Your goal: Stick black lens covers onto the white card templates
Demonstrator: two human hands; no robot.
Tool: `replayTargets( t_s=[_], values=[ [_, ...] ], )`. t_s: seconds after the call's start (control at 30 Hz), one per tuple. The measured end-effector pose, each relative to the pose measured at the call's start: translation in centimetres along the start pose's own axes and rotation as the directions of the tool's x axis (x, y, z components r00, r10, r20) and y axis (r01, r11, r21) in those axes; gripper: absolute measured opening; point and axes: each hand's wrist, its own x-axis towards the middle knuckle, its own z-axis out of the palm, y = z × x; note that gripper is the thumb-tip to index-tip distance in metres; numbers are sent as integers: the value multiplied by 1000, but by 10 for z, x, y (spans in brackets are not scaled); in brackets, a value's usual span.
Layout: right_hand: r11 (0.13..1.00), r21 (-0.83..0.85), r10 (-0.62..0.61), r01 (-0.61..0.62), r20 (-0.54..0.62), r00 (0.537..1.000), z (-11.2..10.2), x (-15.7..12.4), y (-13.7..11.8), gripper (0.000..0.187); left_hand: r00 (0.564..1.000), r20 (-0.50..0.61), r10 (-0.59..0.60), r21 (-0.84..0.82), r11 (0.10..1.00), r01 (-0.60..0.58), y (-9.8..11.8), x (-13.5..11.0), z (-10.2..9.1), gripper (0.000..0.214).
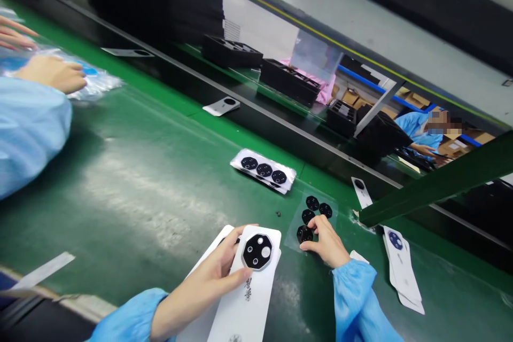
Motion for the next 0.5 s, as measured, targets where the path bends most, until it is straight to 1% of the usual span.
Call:
replayTargets(
  t_s=[0.17,0.5],
  values=[
    [999,-36,1,0,33,999,-1,8,3,36,999,-30,-36,-14,999,35,1,2,0,63],
    [999,-43,-23,24,34,999,-2,9,3,35,1000,-16,-15,-22,1000,15,-2,3,-3,58]
  ],
)
